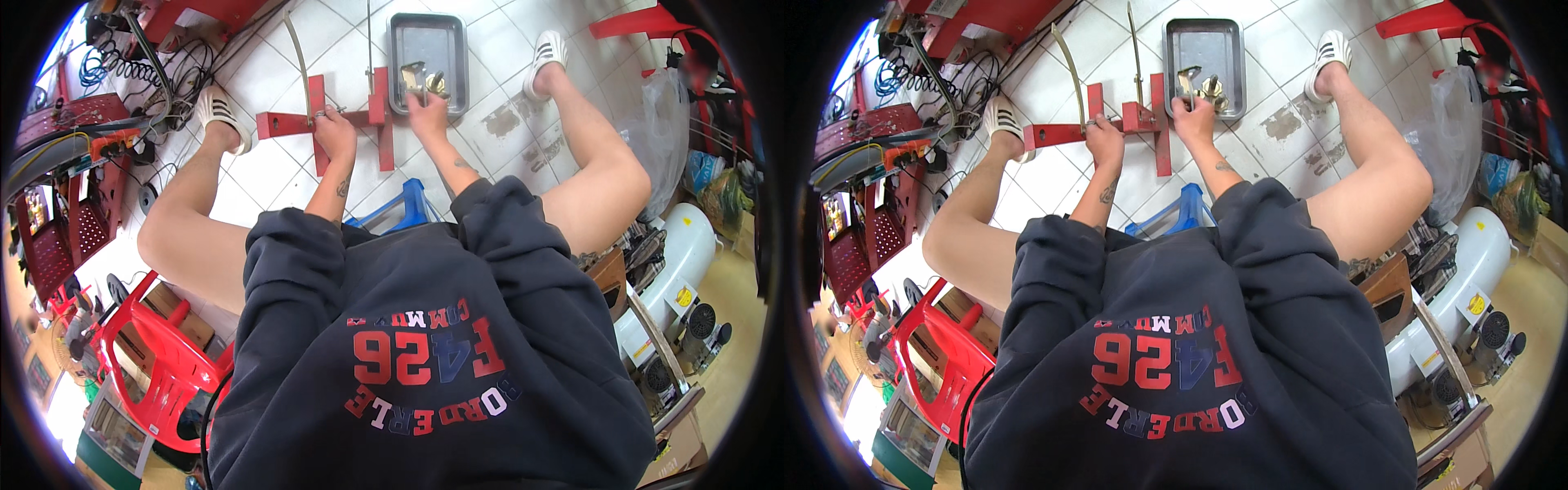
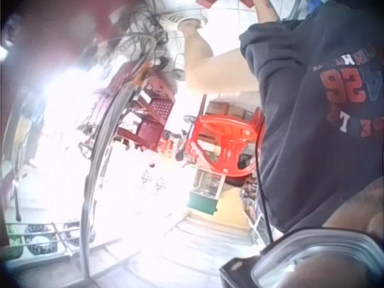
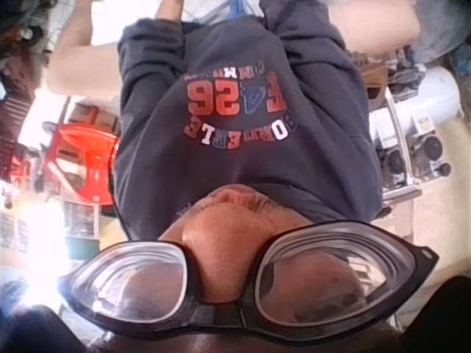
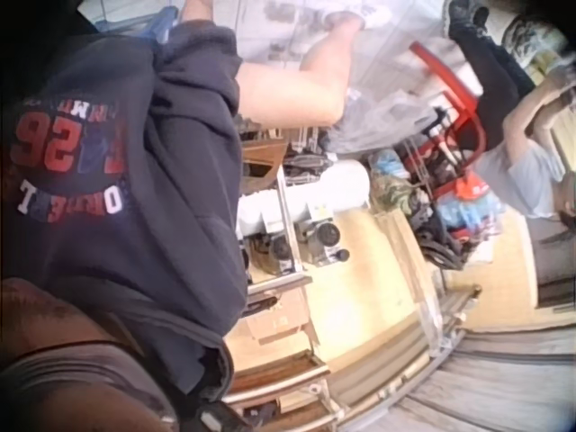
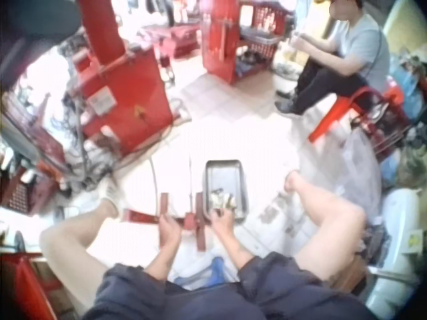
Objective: The person sits on the floor and assembles a mechanical linkage using a red metal jig. They insert a bolt into the jig, place a brass-colored metal arm over it, and secure the assembly with a nut. The person then uses a wrench to tighten the nut on the arm.
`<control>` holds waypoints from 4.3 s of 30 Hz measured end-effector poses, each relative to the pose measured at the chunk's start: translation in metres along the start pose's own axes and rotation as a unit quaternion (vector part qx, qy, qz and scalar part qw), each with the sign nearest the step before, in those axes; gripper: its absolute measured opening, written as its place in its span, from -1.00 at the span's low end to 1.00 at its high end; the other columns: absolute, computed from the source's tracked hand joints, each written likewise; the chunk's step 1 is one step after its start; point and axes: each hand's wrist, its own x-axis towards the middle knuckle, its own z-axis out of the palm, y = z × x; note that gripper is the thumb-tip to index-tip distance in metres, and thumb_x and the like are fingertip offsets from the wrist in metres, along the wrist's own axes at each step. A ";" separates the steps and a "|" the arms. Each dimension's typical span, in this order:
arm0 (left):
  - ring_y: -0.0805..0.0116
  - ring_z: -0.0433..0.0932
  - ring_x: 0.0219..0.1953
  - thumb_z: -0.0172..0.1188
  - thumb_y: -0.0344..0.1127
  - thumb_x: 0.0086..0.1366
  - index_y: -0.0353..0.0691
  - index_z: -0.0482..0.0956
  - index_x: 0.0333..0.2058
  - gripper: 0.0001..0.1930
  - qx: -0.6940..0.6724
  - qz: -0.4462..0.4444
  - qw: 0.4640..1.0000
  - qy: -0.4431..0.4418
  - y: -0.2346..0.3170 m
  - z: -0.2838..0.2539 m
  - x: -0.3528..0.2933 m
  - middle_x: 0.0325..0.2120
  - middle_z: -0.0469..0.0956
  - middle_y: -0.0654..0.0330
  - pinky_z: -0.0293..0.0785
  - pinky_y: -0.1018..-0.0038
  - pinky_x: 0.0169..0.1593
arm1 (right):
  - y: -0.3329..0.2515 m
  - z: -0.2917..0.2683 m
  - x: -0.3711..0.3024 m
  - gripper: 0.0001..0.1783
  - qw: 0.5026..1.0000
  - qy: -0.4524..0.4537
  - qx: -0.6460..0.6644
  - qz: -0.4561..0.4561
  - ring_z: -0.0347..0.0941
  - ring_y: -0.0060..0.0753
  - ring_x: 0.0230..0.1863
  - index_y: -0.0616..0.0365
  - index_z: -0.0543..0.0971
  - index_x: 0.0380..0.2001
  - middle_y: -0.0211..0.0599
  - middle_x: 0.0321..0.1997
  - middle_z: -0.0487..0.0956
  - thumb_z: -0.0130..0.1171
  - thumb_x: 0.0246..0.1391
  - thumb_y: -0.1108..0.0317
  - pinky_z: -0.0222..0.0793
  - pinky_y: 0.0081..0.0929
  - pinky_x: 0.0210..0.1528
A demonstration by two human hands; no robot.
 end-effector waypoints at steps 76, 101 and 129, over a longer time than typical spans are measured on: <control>0.35 0.57 -0.35 0.17 -0.21 0.44 -0.31 0.54 0.06 -0.66 0.019 0.253 0.927 -0.276 0.243 -0.169 -0.012 -0.34 0.62 0.05 0.50 0.41 -0.21 | -0.163 -0.050 0.162 -0.65 0.964 -0.210 -0.126 -0.100 0.46 -0.55 -0.52 0.28 0.67 -0.30 -0.35 -0.44 0.64 0.36 0.11 0.15 0.37 -0.49 -0.45; 0.05 0.06 0.48 -0.46 0.56 0.34 -0.45 0.05 0.41 0.10 -0.129 -0.147 0.857 -0.476 0.125 -0.079 -0.015 0.43 0.08 -0.14 -0.05 0.01 0.46 | 0.019 -0.053 0.282 -0.63 0.939 -0.114 -0.308 -0.104 0.63 -0.14 -0.28 0.21 0.70 -0.17 -0.05 -0.24 0.72 0.16 0.19 0.12 0.50 -0.20 -0.23; 0.34 0.57 0.01 0.42 -0.06 0.24 -0.30 0.55 0.04 -0.47 -0.023 0.083 0.902 -0.423 0.107 -0.067 -0.056 -0.11 0.64 0.12 0.47 0.34 0.07 | -0.060 -0.013 -0.067 -0.55 0.947 -0.191 0.134 0.219 0.32 -0.66 -0.53 0.18 0.43 0.23 -0.41 -0.37 0.50 -0.10 0.30 0.43 0.23 -0.55 -0.59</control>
